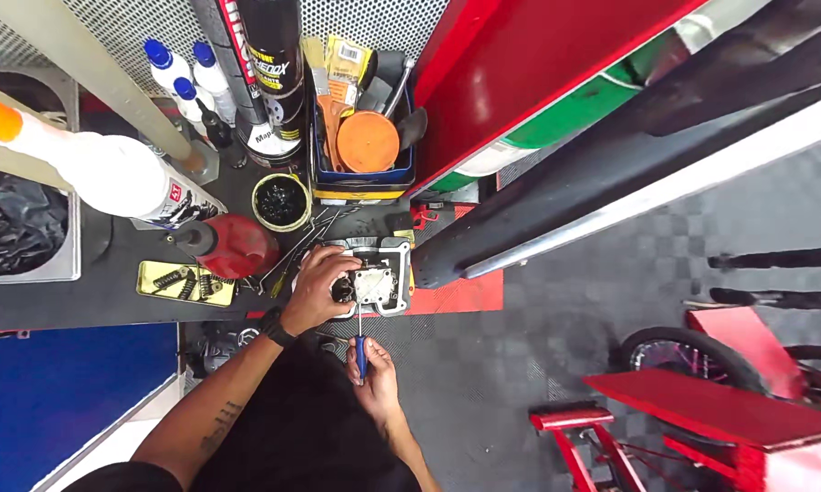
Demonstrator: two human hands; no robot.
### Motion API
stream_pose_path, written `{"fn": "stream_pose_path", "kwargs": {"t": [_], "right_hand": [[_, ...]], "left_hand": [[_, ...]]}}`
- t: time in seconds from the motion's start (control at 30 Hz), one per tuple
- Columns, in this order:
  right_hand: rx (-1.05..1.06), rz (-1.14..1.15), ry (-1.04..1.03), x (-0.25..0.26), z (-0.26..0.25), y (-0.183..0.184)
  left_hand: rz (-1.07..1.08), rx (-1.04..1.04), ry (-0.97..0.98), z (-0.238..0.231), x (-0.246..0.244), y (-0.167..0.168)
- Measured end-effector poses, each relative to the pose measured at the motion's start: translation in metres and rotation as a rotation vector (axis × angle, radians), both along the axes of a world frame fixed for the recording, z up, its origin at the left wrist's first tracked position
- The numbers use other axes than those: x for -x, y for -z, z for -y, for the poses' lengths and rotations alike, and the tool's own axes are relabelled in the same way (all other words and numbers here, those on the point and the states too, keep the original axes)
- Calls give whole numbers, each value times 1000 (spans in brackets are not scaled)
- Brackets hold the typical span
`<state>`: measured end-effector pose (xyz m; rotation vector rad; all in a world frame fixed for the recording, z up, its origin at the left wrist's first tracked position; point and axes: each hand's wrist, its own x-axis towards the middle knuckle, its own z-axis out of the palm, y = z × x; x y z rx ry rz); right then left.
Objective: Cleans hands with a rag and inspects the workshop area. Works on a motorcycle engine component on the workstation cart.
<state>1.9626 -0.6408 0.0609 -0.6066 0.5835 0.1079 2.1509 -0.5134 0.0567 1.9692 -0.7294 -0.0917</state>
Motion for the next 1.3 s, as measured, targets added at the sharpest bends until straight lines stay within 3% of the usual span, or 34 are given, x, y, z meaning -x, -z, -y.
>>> {"fn": "stream_pose_path", "kwargs": {"t": [0.3, 0.93, 1.07, 1.23, 1.3], "right_hand": [[-97, 8, -97, -2, 5, -1], [124, 61, 24, 0, -5, 4], [260, 52, 56, -1, -10, 1], [627, 37, 107, -1, -16, 3], [620, 6, 110, -2, -16, 2]], "left_hand": [[-10, -8, 8, 0, -1, 0], [-31, -5, 7, 0, -1, -1], [-26, 9, 5, 0, -1, 1], [-18, 15, -2, 0, -1, 1], [-18, 16, 0, 0, -1, 2]]}}
